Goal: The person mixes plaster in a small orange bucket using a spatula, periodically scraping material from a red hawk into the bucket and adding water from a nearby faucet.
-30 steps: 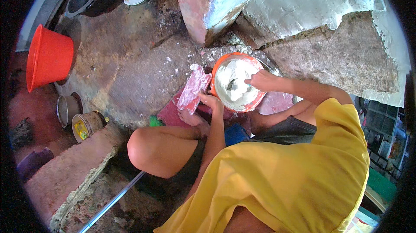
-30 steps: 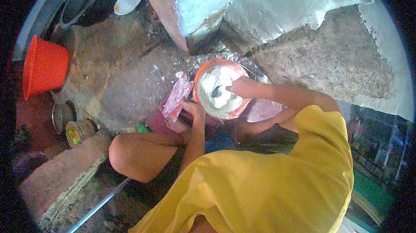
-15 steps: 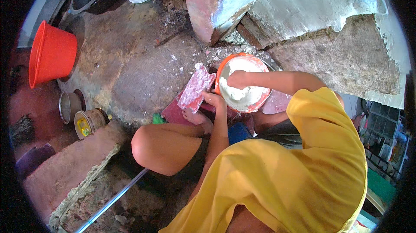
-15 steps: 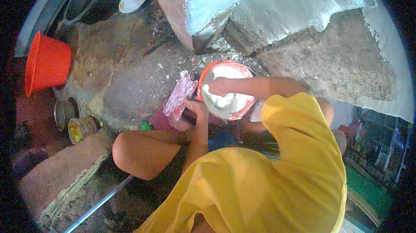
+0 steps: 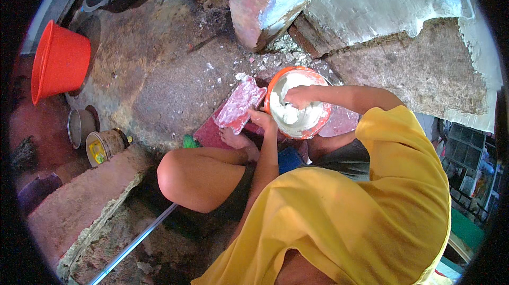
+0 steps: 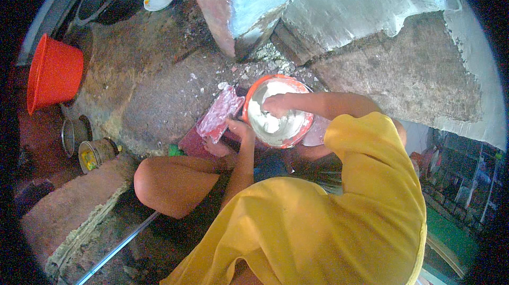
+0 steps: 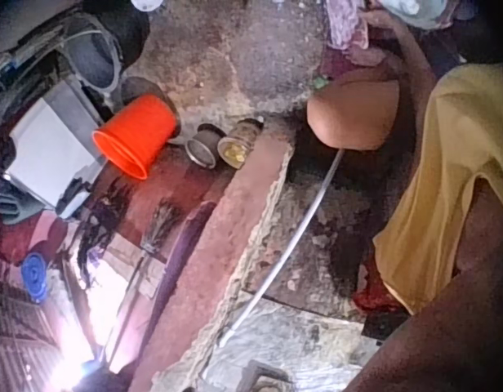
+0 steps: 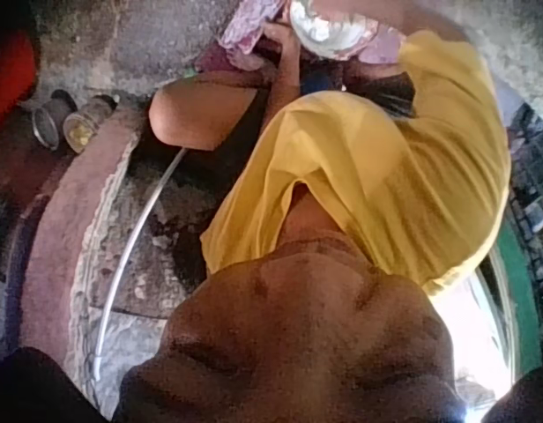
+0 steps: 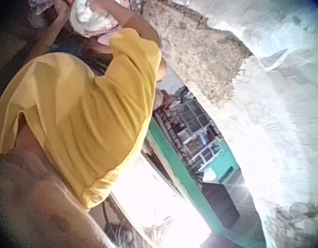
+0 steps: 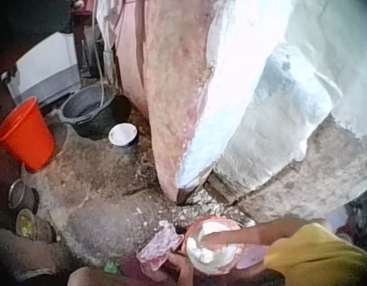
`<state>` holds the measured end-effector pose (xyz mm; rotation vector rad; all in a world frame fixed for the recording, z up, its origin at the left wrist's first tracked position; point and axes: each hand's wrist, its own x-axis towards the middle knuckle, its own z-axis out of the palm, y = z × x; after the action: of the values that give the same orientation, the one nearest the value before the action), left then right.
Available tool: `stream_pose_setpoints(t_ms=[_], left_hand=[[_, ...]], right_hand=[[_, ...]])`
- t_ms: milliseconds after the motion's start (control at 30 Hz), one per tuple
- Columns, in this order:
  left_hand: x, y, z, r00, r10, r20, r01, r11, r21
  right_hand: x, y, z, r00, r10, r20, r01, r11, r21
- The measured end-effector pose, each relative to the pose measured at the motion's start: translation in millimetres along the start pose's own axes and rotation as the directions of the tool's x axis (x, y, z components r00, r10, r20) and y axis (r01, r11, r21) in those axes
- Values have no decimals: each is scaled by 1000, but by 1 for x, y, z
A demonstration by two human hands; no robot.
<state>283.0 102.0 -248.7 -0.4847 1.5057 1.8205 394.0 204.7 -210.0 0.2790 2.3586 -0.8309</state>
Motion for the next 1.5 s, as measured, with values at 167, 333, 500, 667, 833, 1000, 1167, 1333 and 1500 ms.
stream_pose_setpoints(t_ms=[167,333,500,667,833,1000,1167,1333,1500], left_hand=[[20,-22,-17,998,8,61,-8,1000,8],[11,-14,-14,998,54,34,-54,998,15],[6,-9,-9,1000,-3,26,5,998,-65],[4,-6,-5,996,-37,76,48,989,-141],[7,-11,-15,995,-73,74,76,996,-37],[-4,-1,-4,993,-17,113,20,999,-30],[-1,-11,-9,993,-70,100,75,996,-53],[-5,-12,-5,993,103,64,-110,987,117],[7,-15,-14,999,-42,30,41,998,43]], right_hand=[[-14,-8,20,997,-32,-68,29,999,-40],[-44,-21,15,985,-102,-140,76,981,-179],[-69,-15,-15,989,59,-132,-88,969,-230],[-73,-17,0,905,326,-272,-370,920,-128],[-57,-13,42,859,465,-216,-430,883,189],[-68,4,67,838,526,-147,-409,782,470],[-64,-18,100,714,692,-103,-370,498,784],[-50,-36,130,731,637,243,81,-435,897],[-29,-69,112,756,589,287,373,-747,551]])
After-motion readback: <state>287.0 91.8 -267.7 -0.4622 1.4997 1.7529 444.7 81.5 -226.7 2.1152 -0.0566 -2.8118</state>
